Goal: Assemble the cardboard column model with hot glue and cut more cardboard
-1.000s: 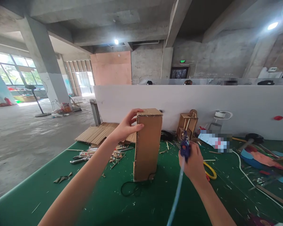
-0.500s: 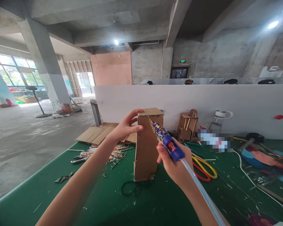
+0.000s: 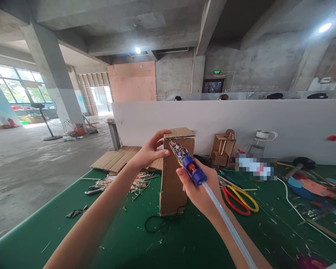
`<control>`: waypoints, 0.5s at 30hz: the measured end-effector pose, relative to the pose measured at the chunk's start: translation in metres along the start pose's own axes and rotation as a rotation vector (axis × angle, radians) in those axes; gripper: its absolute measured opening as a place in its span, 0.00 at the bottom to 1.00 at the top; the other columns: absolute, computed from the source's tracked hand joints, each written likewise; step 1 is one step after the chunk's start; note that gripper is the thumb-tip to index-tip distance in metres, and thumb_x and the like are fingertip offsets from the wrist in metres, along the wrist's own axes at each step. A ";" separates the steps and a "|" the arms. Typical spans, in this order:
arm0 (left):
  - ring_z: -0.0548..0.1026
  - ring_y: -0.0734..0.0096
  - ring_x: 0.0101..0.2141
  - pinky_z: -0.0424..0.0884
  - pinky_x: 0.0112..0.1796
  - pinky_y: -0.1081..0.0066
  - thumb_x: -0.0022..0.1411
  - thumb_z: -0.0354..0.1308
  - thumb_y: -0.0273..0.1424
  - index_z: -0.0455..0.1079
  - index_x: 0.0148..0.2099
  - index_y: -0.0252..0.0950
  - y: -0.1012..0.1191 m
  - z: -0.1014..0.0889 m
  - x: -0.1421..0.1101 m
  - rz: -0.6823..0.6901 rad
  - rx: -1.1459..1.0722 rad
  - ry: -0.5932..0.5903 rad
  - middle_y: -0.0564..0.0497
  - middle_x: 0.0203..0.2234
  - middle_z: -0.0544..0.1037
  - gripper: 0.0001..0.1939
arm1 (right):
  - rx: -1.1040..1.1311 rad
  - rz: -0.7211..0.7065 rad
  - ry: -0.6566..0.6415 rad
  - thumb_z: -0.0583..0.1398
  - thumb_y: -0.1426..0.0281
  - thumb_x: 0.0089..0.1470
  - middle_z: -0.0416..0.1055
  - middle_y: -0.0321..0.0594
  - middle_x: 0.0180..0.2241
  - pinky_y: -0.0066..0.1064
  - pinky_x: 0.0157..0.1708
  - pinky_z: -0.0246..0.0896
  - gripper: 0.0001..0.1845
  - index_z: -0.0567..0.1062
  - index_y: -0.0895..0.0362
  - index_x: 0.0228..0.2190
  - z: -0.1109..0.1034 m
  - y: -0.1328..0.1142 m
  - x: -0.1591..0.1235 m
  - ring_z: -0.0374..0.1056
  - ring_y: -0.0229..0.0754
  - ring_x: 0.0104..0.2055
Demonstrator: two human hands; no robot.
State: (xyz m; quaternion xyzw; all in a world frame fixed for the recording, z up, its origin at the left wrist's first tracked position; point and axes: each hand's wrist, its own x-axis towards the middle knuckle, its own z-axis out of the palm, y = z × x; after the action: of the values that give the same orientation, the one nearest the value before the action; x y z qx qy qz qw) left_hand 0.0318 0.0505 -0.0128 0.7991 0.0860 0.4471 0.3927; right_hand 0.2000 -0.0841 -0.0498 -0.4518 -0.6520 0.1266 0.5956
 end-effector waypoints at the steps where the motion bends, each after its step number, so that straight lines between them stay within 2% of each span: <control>1: 0.67 0.62 0.50 0.67 0.50 0.64 0.53 0.67 0.39 0.62 0.57 0.46 -0.001 0.000 0.000 0.007 0.004 0.004 0.48 0.55 0.66 0.30 | 0.004 -0.001 0.002 0.62 0.58 0.53 0.68 0.32 0.20 0.25 0.18 0.62 0.13 0.70 0.55 0.29 0.000 0.000 0.000 0.66 0.34 0.17; 10: 0.67 0.61 0.51 0.67 0.50 0.64 0.53 0.66 0.40 0.61 0.57 0.45 0.000 0.000 0.000 0.012 0.023 0.001 0.48 0.56 0.65 0.31 | 0.022 0.023 -0.023 0.63 0.57 0.52 0.67 0.31 0.18 0.25 0.19 0.61 0.15 0.70 0.55 0.27 0.003 -0.001 0.001 0.66 0.35 0.17; 15: 0.66 0.59 0.53 0.68 0.50 0.64 0.52 0.67 0.41 0.61 0.58 0.45 0.001 0.000 -0.001 -0.002 0.030 0.010 0.47 0.59 0.63 0.33 | -0.006 0.032 0.038 0.62 0.53 0.51 0.66 0.30 0.16 0.25 0.19 0.59 0.18 0.70 0.55 0.26 0.005 -0.005 0.000 0.65 0.34 0.16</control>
State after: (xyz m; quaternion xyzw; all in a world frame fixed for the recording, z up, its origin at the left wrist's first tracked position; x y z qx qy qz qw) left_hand 0.0314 0.0495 -0.0131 0.8025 0.0953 0.4494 0.3809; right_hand 0.1938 -0.0849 -0.0471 -0.4663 -0.6339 0.1255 0.6042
